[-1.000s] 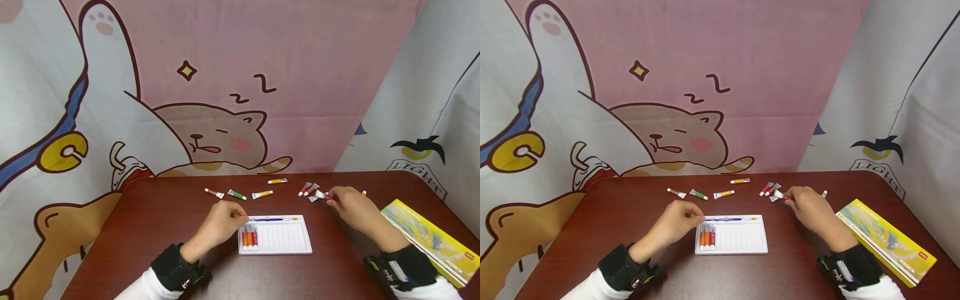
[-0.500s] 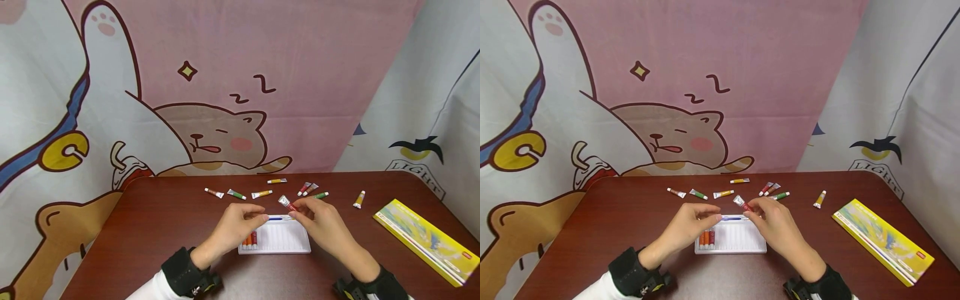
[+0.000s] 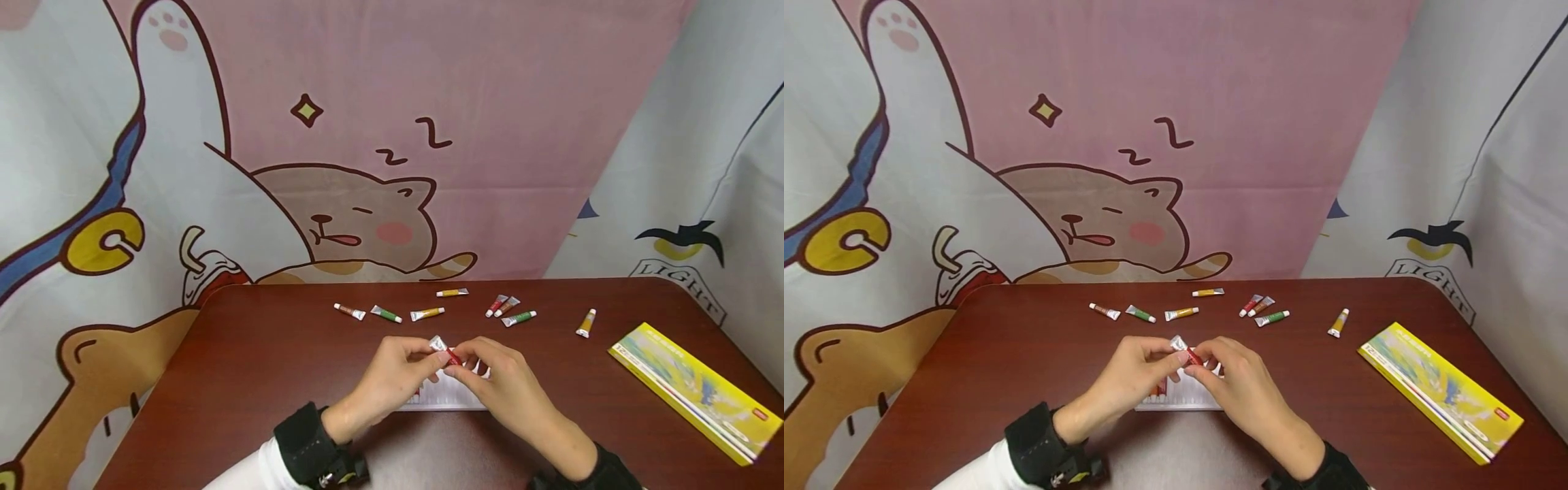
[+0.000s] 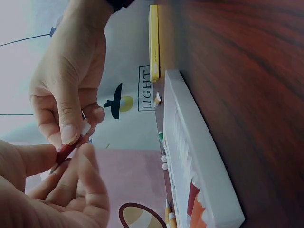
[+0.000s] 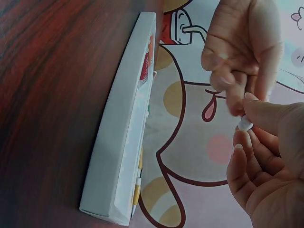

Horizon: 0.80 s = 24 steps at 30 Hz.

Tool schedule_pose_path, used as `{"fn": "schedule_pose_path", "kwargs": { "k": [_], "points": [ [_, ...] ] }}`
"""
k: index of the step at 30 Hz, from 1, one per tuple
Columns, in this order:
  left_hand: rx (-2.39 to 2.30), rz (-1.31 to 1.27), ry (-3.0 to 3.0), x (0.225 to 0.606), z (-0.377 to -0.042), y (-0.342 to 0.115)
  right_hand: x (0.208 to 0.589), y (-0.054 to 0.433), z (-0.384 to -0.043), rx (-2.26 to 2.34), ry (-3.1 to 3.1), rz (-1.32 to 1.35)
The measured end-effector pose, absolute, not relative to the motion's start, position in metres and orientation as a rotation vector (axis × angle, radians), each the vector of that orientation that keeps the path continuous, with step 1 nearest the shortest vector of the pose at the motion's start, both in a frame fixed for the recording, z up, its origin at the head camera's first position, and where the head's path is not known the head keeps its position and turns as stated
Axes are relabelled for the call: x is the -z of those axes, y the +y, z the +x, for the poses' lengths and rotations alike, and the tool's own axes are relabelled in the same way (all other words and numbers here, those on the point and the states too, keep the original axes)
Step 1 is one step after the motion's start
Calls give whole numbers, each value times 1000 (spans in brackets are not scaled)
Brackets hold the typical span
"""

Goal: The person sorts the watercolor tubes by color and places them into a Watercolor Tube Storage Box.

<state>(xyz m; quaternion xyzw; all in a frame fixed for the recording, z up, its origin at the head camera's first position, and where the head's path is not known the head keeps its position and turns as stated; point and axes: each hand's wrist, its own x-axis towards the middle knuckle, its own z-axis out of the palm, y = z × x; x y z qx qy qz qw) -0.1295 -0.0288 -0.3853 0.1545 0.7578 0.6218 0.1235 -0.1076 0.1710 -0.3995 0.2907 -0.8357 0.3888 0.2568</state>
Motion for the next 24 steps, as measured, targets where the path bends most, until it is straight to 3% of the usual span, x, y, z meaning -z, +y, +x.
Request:
{"fn": "schedule_pose_path", "kwargs": {
  "k": [5,13,24],
  "points": [
    [-1858,410,2198,381,-130,-29,394,175,-106,-1029,-2334,769],
    [-1703,438,2382,382,-139,-37,383,202,-114,-835,-2751,363],
    [-1512,446,2445,394,-147,-45,396,221,-120,-692,-3143,146]
  ]
}}
